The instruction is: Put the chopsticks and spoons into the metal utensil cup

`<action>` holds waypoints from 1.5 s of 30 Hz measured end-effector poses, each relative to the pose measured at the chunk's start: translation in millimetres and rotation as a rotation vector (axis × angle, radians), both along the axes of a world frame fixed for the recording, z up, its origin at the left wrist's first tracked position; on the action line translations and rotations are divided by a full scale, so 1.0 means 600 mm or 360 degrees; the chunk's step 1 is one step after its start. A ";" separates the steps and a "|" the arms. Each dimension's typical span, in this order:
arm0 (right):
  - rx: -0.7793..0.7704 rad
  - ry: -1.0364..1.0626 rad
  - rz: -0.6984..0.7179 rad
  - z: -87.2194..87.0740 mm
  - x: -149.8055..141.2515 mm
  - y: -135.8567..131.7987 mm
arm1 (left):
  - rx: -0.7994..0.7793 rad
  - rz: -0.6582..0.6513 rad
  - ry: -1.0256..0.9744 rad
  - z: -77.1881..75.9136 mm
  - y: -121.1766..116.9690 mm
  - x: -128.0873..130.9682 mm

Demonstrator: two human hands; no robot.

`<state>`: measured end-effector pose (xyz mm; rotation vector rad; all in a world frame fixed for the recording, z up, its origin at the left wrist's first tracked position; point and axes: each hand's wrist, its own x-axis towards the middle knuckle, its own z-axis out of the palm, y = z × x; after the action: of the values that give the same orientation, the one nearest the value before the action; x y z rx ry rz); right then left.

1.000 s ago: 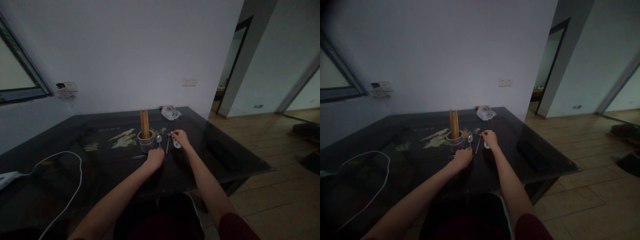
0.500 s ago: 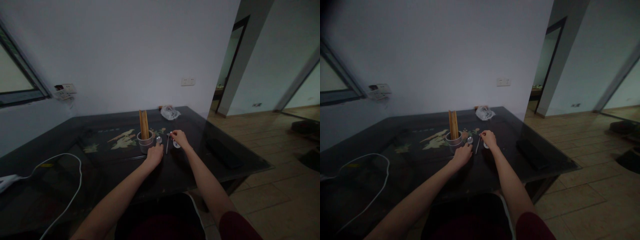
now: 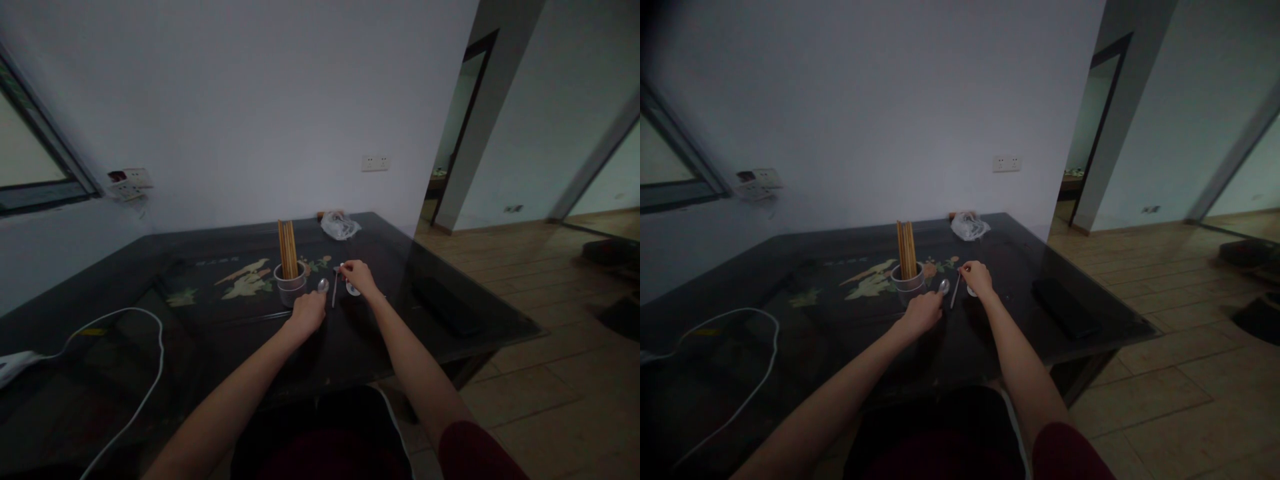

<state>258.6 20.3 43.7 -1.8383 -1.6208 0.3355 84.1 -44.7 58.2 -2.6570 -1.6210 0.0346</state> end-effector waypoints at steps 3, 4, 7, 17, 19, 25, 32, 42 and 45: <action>-0.0001 0.0004 0.0005 0.001 0.000 -0.001 | 0.0029 0.0086 -0.0019 -0.005 0.001 0.003; -0.0004 0.0009 0.0003 0.002 -0.001 -0.001 | 0.0039 0.0107 -0.0026 -0.007 0.002 0.005; -0.0020 0.0016 -0.0007 0.003 -0.002 -0.002 | 0.0059 0.0141 -0.0038 -0.015 0.008 0.008; -0.0026 0.0016 -0.0003 0.006 -0.004 -0.007 | 0.0029 0.0190 0.0014 -0.019 0.019 0.009; -0.0017 0.0023 -0.0008 0.006 -0.004 -0.007 | 0.0005 0.0190 0.0002 -0.019 0.020 0.008; 0.0005 0.0049 -0.0024 0.006 -0.001 -0.008 | -0.0042 0.0178 -0.0094 -0.015 0.022 0.002; 0.0003 0.0055 -0.0068 0.010 0.008 -0.007 | -0.0039 0.0153 -0.0115 -0.006 0.016 0.000; -0.0007 -0.0012 -0.0216 0.016 0.025 -0.008 | 0.0042 -0.0089 -0.0628 0.029 0.009 0.003; 0.0009 -0.0023 -0.0217 0.012 0.026 -0.005 | -0.0063 -0.0234 -0.1027 0.040 0.010 -0.005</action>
<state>274.0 17.5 51.1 -1.9391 -1.4950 0.2582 81.0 -38.6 82.4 -2.9927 -1.5343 -0.8844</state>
